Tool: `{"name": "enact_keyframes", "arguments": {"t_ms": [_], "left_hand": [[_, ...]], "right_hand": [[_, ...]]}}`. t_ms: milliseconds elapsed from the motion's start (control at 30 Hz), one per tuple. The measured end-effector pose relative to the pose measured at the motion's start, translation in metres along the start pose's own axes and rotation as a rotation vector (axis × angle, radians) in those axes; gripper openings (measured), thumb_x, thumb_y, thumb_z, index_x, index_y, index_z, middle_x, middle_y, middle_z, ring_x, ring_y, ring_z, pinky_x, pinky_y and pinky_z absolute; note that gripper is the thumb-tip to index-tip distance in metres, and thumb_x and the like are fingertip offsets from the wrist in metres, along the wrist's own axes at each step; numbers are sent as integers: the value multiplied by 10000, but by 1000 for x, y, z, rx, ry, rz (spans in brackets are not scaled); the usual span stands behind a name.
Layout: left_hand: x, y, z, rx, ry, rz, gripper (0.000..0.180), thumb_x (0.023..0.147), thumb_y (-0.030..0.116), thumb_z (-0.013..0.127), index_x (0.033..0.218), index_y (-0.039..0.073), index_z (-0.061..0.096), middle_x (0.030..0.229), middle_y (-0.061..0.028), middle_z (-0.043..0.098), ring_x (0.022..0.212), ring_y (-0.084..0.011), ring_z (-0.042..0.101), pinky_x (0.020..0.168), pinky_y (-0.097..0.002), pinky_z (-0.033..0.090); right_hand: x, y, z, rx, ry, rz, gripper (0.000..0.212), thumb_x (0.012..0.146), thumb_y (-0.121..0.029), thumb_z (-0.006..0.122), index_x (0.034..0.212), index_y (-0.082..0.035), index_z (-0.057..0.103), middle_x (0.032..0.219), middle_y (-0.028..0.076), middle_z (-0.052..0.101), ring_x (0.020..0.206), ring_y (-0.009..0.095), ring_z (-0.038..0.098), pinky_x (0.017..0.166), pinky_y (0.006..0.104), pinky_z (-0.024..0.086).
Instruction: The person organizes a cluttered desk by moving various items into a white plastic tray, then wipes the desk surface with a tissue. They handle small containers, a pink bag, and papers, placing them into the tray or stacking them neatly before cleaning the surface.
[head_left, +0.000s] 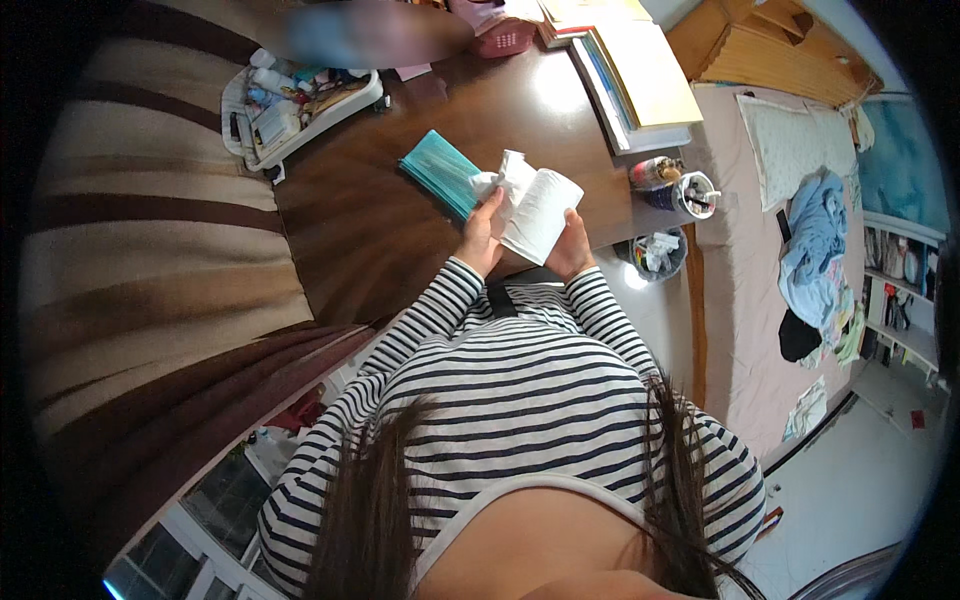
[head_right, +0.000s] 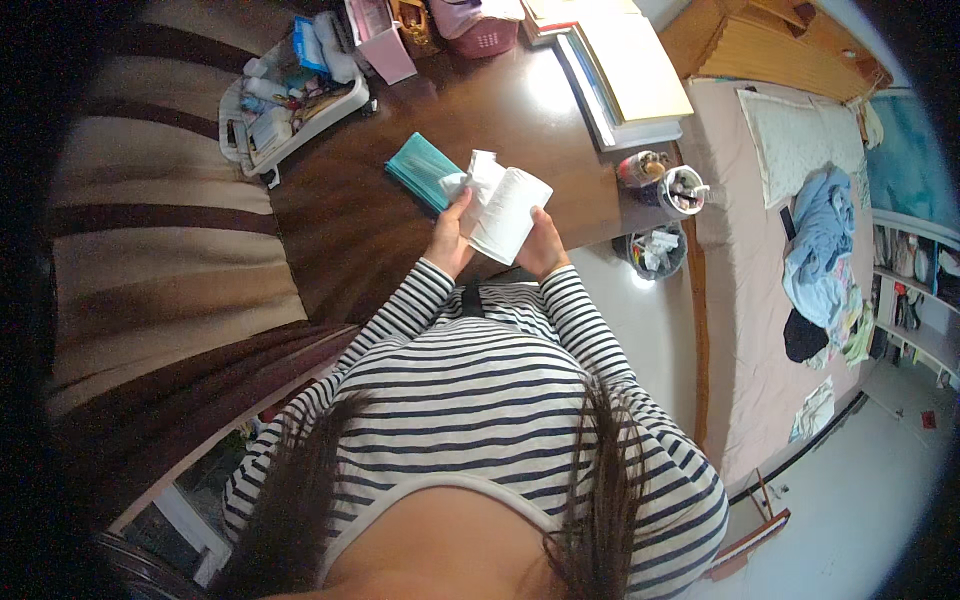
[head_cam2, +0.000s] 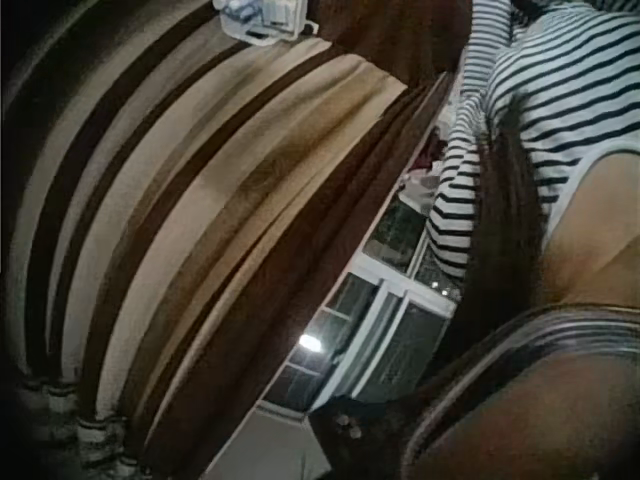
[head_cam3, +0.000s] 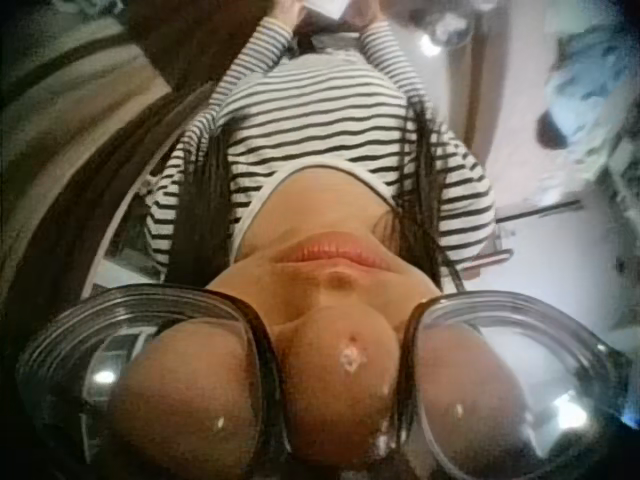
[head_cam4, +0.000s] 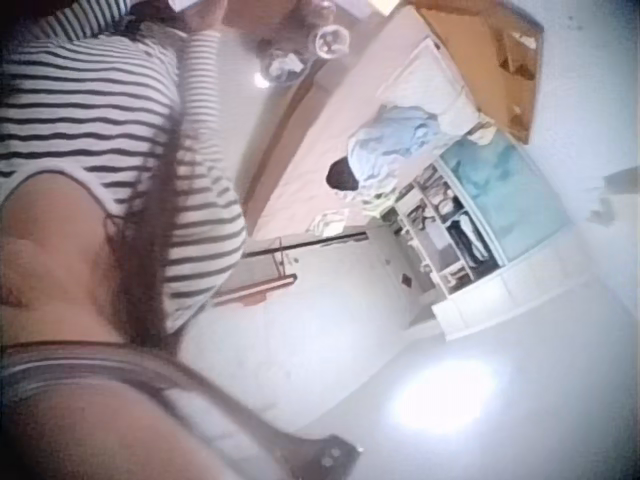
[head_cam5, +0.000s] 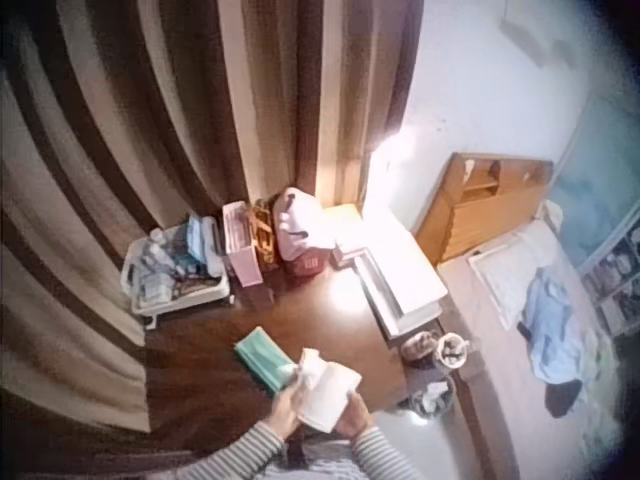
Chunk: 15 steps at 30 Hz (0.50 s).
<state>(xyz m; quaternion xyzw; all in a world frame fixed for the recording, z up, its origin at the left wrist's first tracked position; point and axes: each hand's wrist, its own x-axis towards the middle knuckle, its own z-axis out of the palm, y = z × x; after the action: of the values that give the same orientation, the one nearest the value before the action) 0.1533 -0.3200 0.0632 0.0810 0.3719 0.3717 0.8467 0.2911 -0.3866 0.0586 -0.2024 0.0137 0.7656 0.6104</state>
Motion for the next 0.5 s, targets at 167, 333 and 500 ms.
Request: {"name": "enact_keyframes", "arguments": {"t_ms": [167,333,500], "left_hand": [[0,66,25,98,-59,280,300,906,247,451,1113,43,526,1081,-75,584,1007,-195,563,916,-345,422],[1,54,40,412,-134,507,280,920,244,407,1046,30,538,1002,-76,570,893,-151,552,817,-291,442],[-48,48,67,60,-209,195,264,914,245,456,1018,20,548,989,-76,559,993,-164,513,1025,-377,286]], "right_hand": [[18,-1,18,-154,150,21,598,862,-296,514,1352,-57,269,1317,159,411,1206,298,419,1020,441,325],[46,4,45,-371,42,-188,552,823,-138,590,1289,-29,315,1206,108,483,1099,220,489,960,360,391],[66,-7,46,-1015,240,-273,563,772,-262,671,1212,-23,413,1137,81,526,1018,170,517,864,288,424]]}}
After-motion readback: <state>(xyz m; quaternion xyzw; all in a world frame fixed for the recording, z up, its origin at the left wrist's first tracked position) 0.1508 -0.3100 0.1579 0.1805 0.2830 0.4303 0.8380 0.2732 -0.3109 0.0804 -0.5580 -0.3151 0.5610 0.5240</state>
